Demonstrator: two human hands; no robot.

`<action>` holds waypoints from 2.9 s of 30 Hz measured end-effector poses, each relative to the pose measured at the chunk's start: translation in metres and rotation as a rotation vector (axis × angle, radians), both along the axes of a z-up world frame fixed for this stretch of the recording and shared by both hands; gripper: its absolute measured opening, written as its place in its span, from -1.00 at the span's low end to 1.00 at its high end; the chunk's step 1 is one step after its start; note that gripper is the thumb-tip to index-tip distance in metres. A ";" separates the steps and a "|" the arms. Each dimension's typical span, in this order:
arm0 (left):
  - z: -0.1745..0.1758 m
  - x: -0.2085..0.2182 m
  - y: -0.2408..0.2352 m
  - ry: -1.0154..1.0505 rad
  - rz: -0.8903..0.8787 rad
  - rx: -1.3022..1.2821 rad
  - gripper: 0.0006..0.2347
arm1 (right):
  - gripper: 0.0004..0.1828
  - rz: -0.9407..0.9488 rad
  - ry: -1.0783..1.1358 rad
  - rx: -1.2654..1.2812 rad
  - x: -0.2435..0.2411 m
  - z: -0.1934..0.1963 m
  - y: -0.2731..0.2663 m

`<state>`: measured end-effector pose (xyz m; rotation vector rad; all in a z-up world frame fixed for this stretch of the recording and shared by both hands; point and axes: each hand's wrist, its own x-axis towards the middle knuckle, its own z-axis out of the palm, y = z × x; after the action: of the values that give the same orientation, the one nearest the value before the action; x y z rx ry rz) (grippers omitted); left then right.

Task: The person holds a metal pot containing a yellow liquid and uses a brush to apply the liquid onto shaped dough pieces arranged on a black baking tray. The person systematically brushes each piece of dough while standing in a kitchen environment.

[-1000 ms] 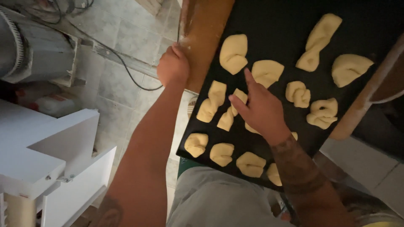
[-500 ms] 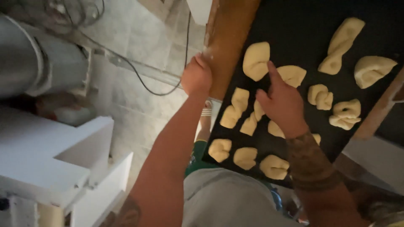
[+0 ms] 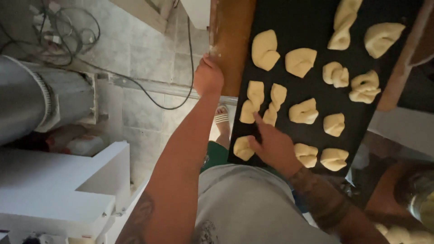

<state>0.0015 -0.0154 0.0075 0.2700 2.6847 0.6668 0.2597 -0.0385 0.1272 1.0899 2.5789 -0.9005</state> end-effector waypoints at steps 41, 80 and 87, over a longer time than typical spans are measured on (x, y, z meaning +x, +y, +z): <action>0.012 -0.013 0.001 -0.297 0.032 0.103 -0.49 | -0.04 0.101 -0.227 0.103 -0.061 0.013 0.064; 0.023 -0.009 0.001 -0.291 0.028 0.067 -0.44 | -0.17 -0.005 -0.318 0.092 0.036 -0.001 0.002; 0.021 -0.009 0.000 -0.279 0.025 0.074 -0.45 | -0.11 0.022 -0.339 0.111 0.032 -0.007 0.001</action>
<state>-0.0074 -0.0153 0.0281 0.1505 2.4049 0.7531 0.2920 -0.0371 0.1201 1.1292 2.3749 -0.5178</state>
